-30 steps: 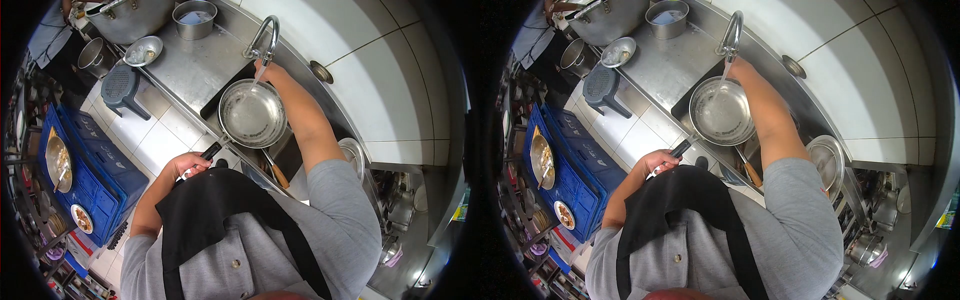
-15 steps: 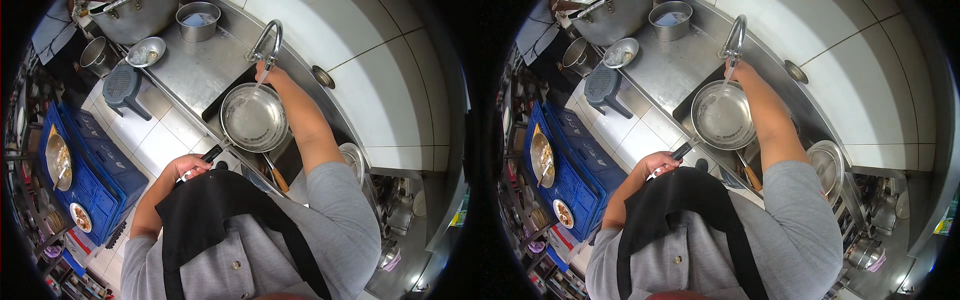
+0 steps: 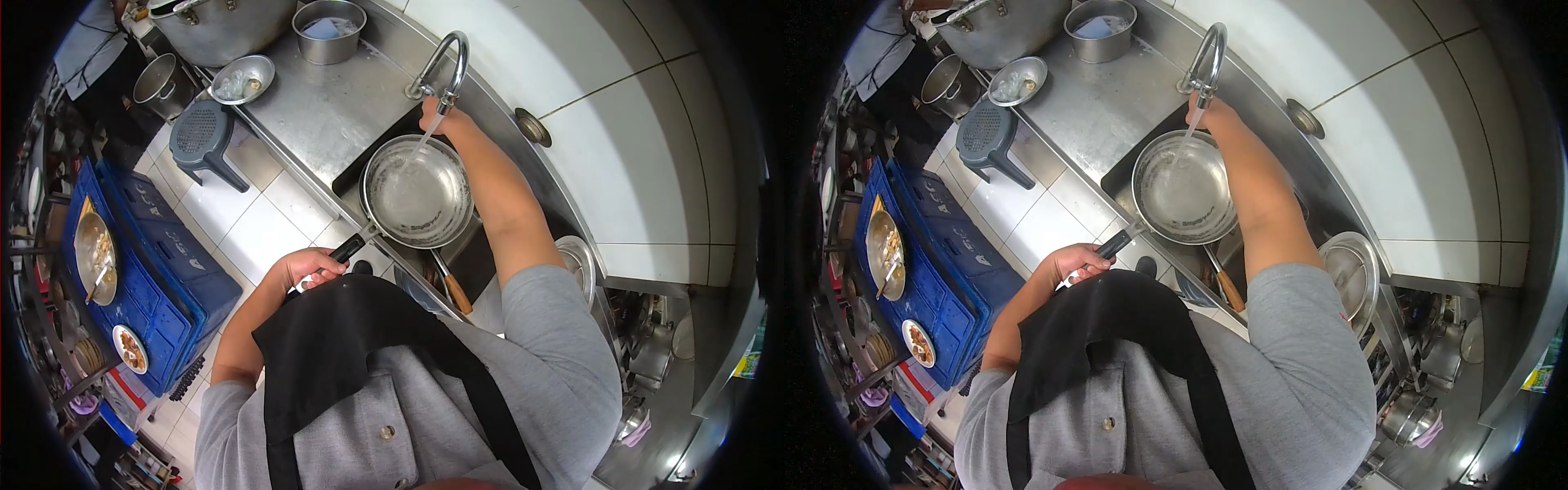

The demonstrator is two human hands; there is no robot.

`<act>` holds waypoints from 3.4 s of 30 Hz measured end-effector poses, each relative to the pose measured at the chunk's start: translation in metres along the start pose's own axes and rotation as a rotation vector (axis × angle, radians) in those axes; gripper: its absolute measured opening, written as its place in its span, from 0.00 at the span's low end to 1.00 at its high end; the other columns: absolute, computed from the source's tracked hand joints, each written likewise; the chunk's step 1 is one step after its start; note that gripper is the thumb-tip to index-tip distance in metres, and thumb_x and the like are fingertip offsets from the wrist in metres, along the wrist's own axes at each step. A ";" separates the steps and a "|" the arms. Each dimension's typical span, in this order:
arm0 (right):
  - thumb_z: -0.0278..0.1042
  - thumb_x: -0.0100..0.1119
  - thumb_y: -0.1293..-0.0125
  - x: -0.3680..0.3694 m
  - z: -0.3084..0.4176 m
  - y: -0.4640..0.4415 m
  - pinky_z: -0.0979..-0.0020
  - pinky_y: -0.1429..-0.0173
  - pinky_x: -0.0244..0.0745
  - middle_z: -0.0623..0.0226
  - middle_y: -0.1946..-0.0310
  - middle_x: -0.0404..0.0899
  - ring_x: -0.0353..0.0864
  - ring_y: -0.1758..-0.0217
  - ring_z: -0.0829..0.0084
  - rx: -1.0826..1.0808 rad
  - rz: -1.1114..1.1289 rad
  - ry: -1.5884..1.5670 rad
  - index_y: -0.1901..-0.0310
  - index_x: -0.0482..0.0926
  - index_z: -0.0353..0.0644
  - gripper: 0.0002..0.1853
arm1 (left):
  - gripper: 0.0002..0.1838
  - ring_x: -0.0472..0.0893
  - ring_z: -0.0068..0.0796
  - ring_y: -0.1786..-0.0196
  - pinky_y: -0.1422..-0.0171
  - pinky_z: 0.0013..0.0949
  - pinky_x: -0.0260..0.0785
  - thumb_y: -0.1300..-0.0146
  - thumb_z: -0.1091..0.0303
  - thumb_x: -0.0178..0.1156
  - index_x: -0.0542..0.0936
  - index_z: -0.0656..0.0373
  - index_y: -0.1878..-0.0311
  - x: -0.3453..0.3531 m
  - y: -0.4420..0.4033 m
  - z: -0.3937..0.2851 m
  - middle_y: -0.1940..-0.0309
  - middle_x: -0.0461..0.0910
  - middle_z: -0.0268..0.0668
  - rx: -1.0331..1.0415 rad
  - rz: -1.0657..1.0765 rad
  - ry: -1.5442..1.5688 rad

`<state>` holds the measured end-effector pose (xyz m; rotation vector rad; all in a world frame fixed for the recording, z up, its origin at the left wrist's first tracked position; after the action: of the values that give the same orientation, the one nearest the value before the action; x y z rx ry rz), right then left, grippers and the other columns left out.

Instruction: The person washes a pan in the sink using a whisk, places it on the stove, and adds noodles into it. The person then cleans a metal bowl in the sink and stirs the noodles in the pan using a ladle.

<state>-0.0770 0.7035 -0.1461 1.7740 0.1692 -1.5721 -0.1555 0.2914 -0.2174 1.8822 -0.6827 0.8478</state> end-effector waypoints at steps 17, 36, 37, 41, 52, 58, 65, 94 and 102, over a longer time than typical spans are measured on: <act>0.33 0.56 0.44 0.006 -0.005 -0.005 0.56 0.45 0.78 0.37 0.56 0.81 0.83 0.48 0.47 0.000 0.015 -0.015 0.60 0.81 0.23 0.18 | 0.08 0.62 0.08 0.86 0.88 0.18 0.51 0.34 0.68 0.63 0.72 0.53 0.61 0.000 0.000 0.001 0.82 0.65 0.21 0.004 -0.018 -0.009; 0.33 0.52 0.40 -0.007 -0.005 0.006 0.55 0.40 0.76 0.36 0.52 0.80 0.81 0.44 0.45 0.088 -0.061 -0.092 0.57 0.81 0.24 0.18 | 0.07 0.62 0.07 0.86 0.87 0.18 0.52 0.33 0.67 0.63 0.73 0.52 0.61 -0.001 -0.001 0.003 0.82 0.66 0.21 0.000 0.009 -0.023; 0.33 0.52 0.40 -0.005 -0.001 0.004 0.55 0.39 0.76 0.36 0.51 0.80 0.80 0.43 0.45 0.061 -0.013 -0.049 0.56 0.80 0.24 0.19 | 0.07 0.62 0.07 0.86 0.87 0.18 0.52 0.33 0.67 0.63 0.73 0.52 0.61 -0.001 -0.001 0.003 0.82 0.66 0.21 0.000 0.008 -0.023; 0.33 0.52 0.40 -0.006 -0.003 0.010 0.54 0.38 0.75 0.36 0.49 0.79 0.79 0.41 0.44 0.082 -0.014 -0.153 0.52 0.78 0.24 0.21 | 0.07 0.62 0.08 0.85 0.87 0.18 0.52 0.33 0.67 0.62 0.73 0.53 0.60 0.000 -0.001 0.004 0.82 0.66 0.21 -0.005 0.003 -0.005; 0.34 0.54 0.41 -0.006 -0.001 0.005 0.54 0.36 0.74 0.35 0.47 0.78 0.78 0.39 0.43 0.082 0.000 -0.023 0.50 0.77 0.23 0.22 | 0.07 0.62 0.08 0.85 0.87 0.18 0.51 0.33 0.68 0.62 0.73 0.53 0.60 0.001 0.000 0.002 0.82 0.65 0.21 0.002 0.012 0.005; 0.34 0.54 0.41 -0.013 0.007 0.014 0.54 0.36 0.74 0.35 0.49 0.79 0.78 0.40 0.44 0.066 0.017 -0.077 0.52 0.78 0.21 0.22 | 0.07 0.62 0.08 0.86 0.88 0.17 0.51 0.32 0.69 0.60 0.71 0.54 0.62 0.002 0.001 0.001 0.82 0.66 0.23 0.008 -0.013 -0.005; 0.32 0.54 0.42 -0.014 0.005 0.011 0.54 0.39 0.75 0.35 0.51 0.80 0.80 0.43 0.44 0.063 -0.039 -0.087 0.54 0.78 0.21 0.21 | 0.06 0.62 0.08 0.86 0.88 0.17 0.51 0.32 0.69 0.59 0.70 0.55 0.61 0.005 0.002 -0.001 0.82 0.66 0.23 0.007 -0.008 0.003; 0.34 0.54 0.42 -0.022 0.014 0.011 0.55 0.42 0.77 0.36 0.54 0.81 0.82 0.46 0.45 0.006 -0.070 -0.053 0.57 0.80 0.23 0.19 | 0.07 0.63 0.09 0.86 0.88 0.19 0.53 0.33 0.69 0.62 0.73 0.55 0.58 -0.004 -0.005 0.002 0.82 0.66 0.23 0.017 0.033 -0.007; 0.35 0.55 0.42 -0.021 0.012 0.008 0.55 0.43 0.77 0.35 0.56 0.81 0.82 0.48 0.44 -0.025 -0.082 -0.059 0.60 0.80 0.22 0.20 | 0.07 0.63 0.08 0.86 0.87 0.18 0.53 0.34 0.69 0.63 0.73 0.54 0.59 -0.002 0.000 -0.001 0.83 0.66 0.22 -0.002 -0.009 -0.043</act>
<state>-0.0872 0.6982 -0.1232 1.7185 0.2345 -1.6716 -0.1566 0.2924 -0.2188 1.9047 -0.7012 0.8028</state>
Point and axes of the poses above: each hand's wrist, its own y-axis away from the middle knuckle, its own x-axis out of the palm, z = x × y, the point moved 10 cm from there along -y, towards the middle knuckle
